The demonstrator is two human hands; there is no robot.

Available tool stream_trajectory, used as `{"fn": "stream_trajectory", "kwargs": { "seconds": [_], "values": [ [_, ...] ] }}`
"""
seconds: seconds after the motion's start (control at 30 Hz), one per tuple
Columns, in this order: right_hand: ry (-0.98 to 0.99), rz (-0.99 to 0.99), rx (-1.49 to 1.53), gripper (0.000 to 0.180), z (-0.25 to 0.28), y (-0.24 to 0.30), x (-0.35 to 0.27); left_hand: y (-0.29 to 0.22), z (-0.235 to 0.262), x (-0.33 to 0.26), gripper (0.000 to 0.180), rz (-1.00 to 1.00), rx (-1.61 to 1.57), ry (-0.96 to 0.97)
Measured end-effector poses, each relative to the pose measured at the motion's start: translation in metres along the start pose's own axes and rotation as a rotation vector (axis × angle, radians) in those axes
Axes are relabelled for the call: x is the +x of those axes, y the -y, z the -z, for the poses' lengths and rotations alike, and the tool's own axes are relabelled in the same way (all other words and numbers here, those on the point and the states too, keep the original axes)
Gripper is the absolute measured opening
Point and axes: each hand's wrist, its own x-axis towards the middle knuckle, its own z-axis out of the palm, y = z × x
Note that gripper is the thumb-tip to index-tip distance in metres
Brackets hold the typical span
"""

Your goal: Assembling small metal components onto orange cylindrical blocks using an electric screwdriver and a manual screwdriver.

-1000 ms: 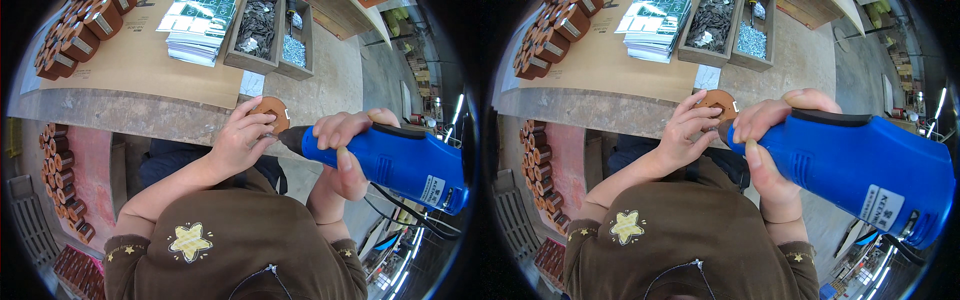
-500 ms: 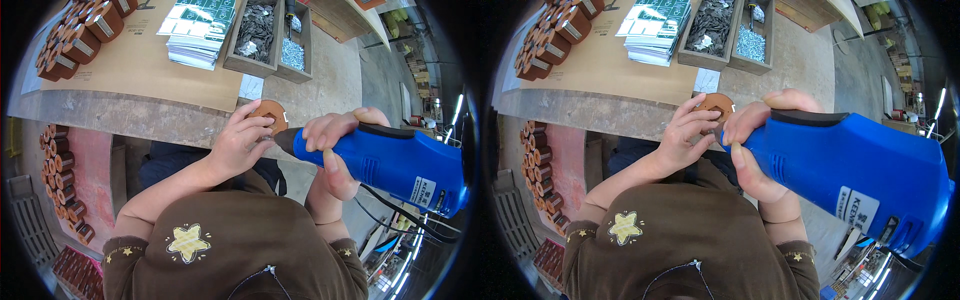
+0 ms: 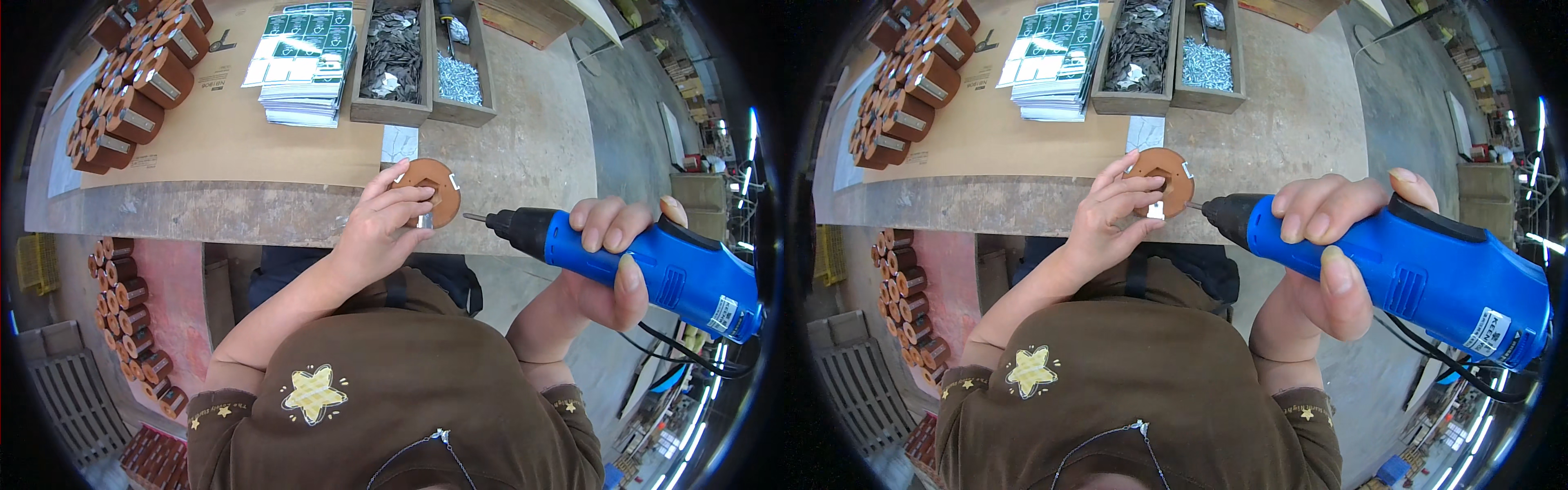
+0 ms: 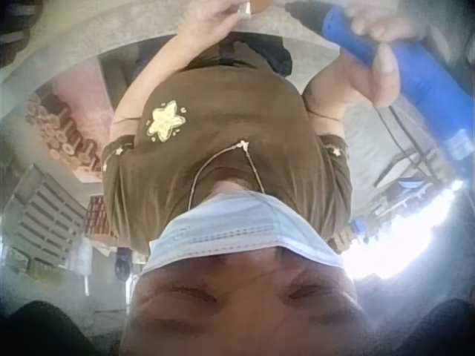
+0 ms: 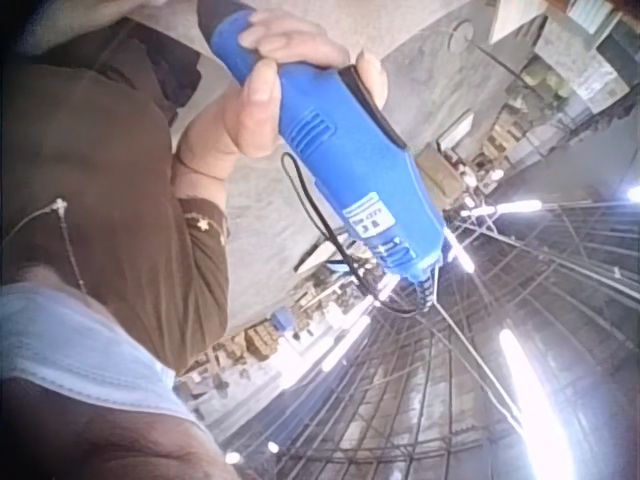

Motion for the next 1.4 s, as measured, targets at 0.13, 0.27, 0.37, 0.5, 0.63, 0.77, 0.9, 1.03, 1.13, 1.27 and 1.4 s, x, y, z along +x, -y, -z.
{"fn": "stream_trajectory", "kwargs": {
  "seconds": [0.13, 0.27, 0.37, 0.5, 0.63, 0.77, 0.9, 1.03, 1.13, 1.27, 1.4],
  "values": [
    [-0.008, -0.004, 0.007, 0.061, 0.005, 0.000, -0.006, -0.004, 0.002, 0.003, 0.025, -0.028, 0.039, 0.058],
    [-0.008, -0.026, 0.047, 0.061, 0.006, -0.002, -0.008, -0.006, 0.002, 0.001, 0.026, -0.042, 0.105, 0.070],
    [-0.022, -0.043, 0.053, 0.062, 0.005, -0.003, -0.011, -0.008, 0.003, 0.002, 0.027, -0.026, 0.097, 0.071],
    [-0.030, -0.050, 0.048, 0.063, 0.005, -0.005, -0.013, -0.004, 0.001, 0.002, 0.028, -0.019, 0.085, 0.054],
    [-0.034, -0.058, 0.062, 0.063, 0.007, -0.008, -0.013, -0.004, 0.002, 0.003, 0.027, -0.048, 0.104, 0.063],
    [-0.020, -0.062, 0.075, 0.063, 0.013, -0.011, -0.013, -0.007, 0.002, 0.003, 0.026, -0.050, 0.103, 0.064],
    [-0.010, -0.069, 0.124, 0.062, 0.015, -0.010, -0.012, -0.006, 0.002, 0.002, 0.027, -0.069, 0.112, 0.071],
    [0.001, -0.054, 0.117, 0.062, 0.016, -0.009, -0.011, -0.010, 0.005, 0.002, 0.027, -0.040, 0.114, 0.097],
    [0.002, -0.059, 0.078, 0.062, 0.015, -0.008, -0.011, -0.009, 0.007, 0.002, 0.027, -0.037, 0.108, 0.122],
    [0.000, -0.061, 0.096, 0.062, 0.015, -0.008, -0.011, -0.013, 0.010, 0.004, 0.027, 0.002, 0.111, 0.142],
    [0.015, -0.055, 0.089, 0.061, 0.017, -0.010, -0.009, -0.011, 0.013, 0.007, 0.029, 0.004, 0.110, 0.163]
  ]
}}
